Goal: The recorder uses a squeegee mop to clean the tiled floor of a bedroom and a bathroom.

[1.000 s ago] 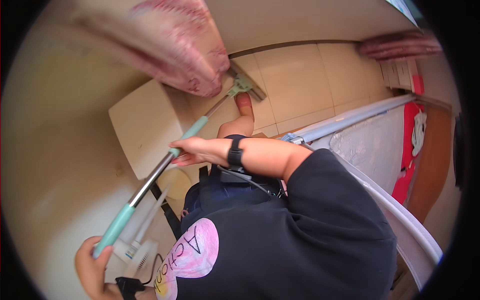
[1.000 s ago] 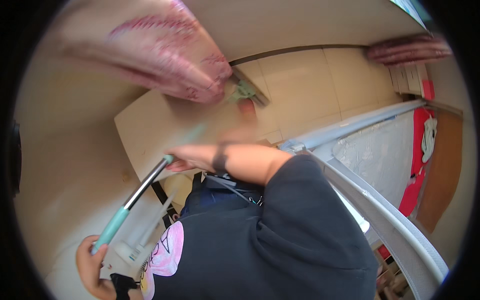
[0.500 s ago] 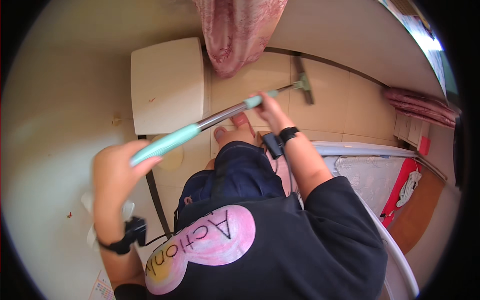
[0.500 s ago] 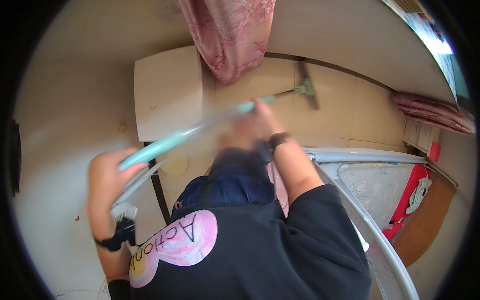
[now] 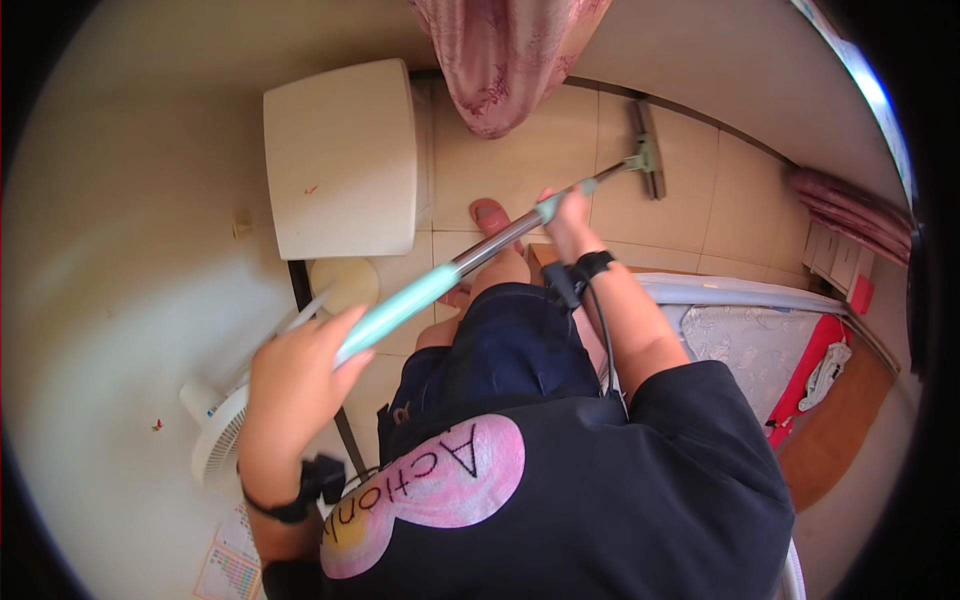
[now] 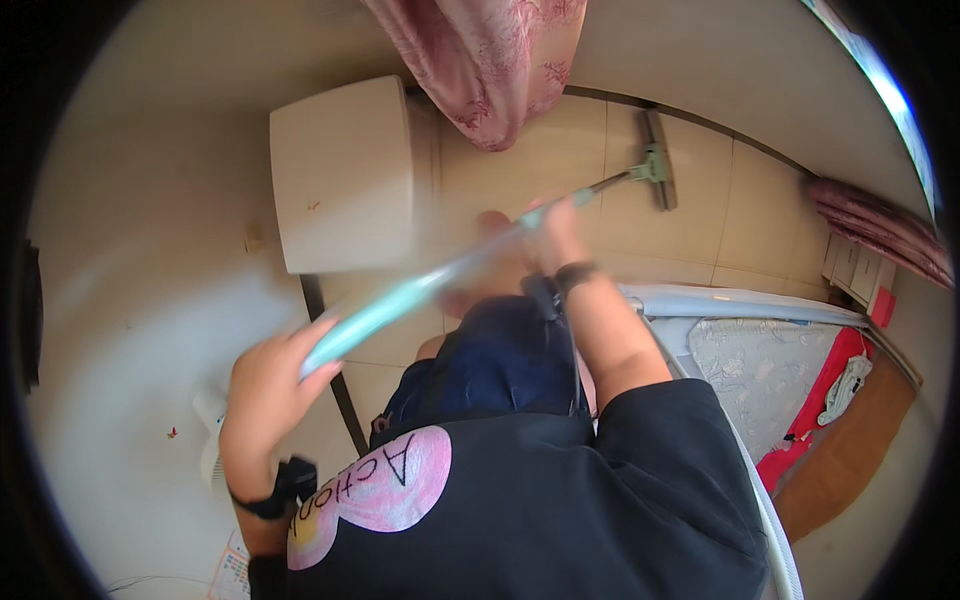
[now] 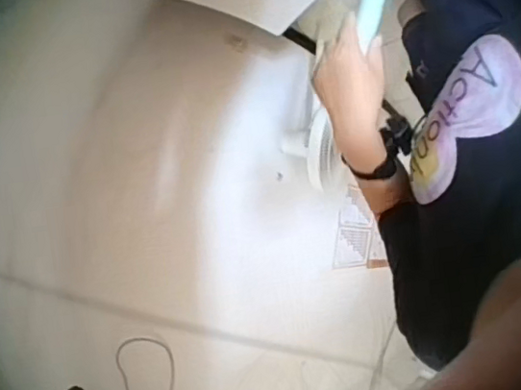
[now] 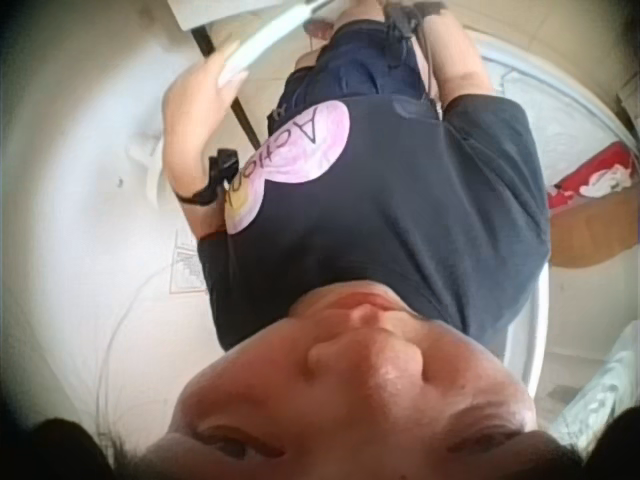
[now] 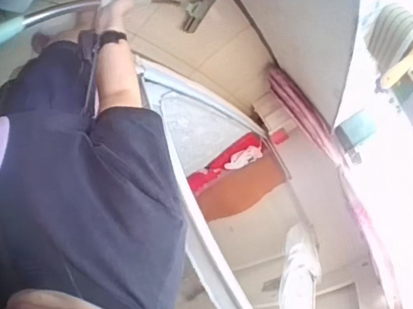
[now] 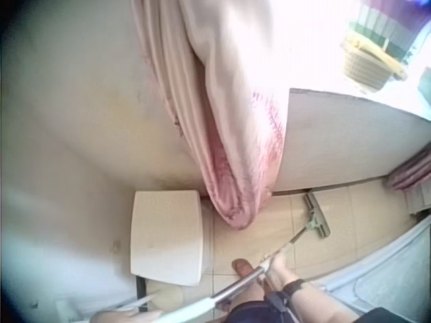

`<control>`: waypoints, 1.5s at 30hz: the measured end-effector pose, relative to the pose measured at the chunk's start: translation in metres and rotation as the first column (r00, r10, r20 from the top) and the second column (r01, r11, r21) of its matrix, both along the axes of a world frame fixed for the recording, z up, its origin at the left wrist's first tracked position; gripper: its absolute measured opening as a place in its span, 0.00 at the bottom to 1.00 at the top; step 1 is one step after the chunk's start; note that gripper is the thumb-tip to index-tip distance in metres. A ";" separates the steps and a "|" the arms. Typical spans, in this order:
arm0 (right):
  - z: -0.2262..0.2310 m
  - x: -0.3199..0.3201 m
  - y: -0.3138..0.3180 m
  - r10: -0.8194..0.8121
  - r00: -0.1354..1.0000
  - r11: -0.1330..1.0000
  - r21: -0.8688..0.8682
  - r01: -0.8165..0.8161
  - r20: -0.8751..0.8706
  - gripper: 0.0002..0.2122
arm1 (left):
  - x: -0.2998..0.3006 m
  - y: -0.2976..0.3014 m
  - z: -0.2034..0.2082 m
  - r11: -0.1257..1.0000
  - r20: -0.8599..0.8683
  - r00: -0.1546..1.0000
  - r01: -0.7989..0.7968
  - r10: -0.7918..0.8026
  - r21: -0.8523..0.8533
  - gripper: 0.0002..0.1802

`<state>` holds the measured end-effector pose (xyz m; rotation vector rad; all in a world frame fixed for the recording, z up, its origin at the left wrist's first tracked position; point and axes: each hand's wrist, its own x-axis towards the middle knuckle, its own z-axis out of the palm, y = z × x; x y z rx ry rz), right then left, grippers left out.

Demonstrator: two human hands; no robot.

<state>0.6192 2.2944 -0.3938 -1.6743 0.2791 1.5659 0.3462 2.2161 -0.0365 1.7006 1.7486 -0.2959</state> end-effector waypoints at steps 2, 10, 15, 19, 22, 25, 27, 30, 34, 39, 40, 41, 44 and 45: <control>0.044 -0.061 -0.014 0.037 0.986 0.989 -0.138 -0.060 -0.163 0.21 | -0.020 -0.037 0.038 0.987 -0.074 0.985 -0.157 0.155 -0.023 0.21; 0.095 -0.194 -0.090 0.571 0.816 0.801 -0.154 -0.579 -0.097 0.18 | -0.025 -0.174 0.134 0.887 -0.134 0.882 -0.460 0.453 -0.029 0.29; 0.077 -0.194 -0.108 0.702 0.691 0.684 -0.108 -0.721 -0.170 0.18 | -0.009 -0.223 0.126 0.903 -0.057 0.905 -0.425 0.422 -0.063 0.33; 0.092 -0.189 -0.140 0.797 0.571 0.559 -0.118 -0.821 -0.194 0.17 | -0.023 -0.257 0.125 0.895 -0.115 0.904 -0.425 0.412 -0.139 0.34; 0.110 -0.196 -0.178 0.809 0.517 0.485 -0.182 -0.856 -0.278 0.15 | -0.022 -0.288 0.151 0.909 -0.125 0.915 -0.397 0.383 -0.126 0.33; 0.107 -0.191 -0.217 0.800 0.434 0.390 -0.191 -0.901 -0.414 0.13 | -0.037 -0.315 0.184 0.951 -0.129 0.952 -0.291 0.277 -0.108 0.25; 0.087 -0.182 -0.240 0.786 0.349 0.308 -0.167 -0.937 -0.510 0.12 | -0.031 -0.320 0.206 0.894 -0.172 0.914 -0.398 0.367 -0.207 0.28; 0.089 -0.178 -0.264 0.740 0.249 0.351 0.043 -0.936 -0.624 0.09 | -0.032 -0.324 0.221 0.882 -0.259 0.925 -0.351 0.276 -0.314 0.28; 0.034 -0.150 -0.252 0.881 0.160 0.341 0.362 -0.868 -0.445 0.08 | -0.033 -0.312 0.210 0.960 -0.153 0.965 -0.237 0.214 -0.150 0.23; 0.107 -0.086 -0.207 0.793 0.450 0.582 0.290 -0.760 -0.412 0.08 | -0.018 -0.289 0.180 0.993 -0.115 0.990 -0.068 0.079 0.092 0.31; 0.124 -0.077 -0.198 0.792 0.476 0.595 0.310 -0.742 -0.382 0.08 | -0.018 -0.281 0.174 0.990 -0.062 0.991 -0.110 0.116 0.087 0.30; 0.151 -0.076 -0.184 0.628 0.614 0.754 0.178 -0.633 -0.477 0.09 | -0.020 -0.271 0.166 0.984 -0.009 0.987 -0.157 0.158 0.084 0.30; 0.038 0.003 -0.157 0.636 0.759 0.769 0.037 -0.638 -0.140 0.08 | -0.020 -0.212 0.100 0.998 0.146 0.989 -0.020 0.010 0.067 0.28; 0.009 0.025 -0.150 0.610 0.787 0.792 0.064 -0.607 -0.090 0.08 | -0.014 -0.201 0.078 0.995 0.216 0.976 -0.004 -0.019 0.103 0.28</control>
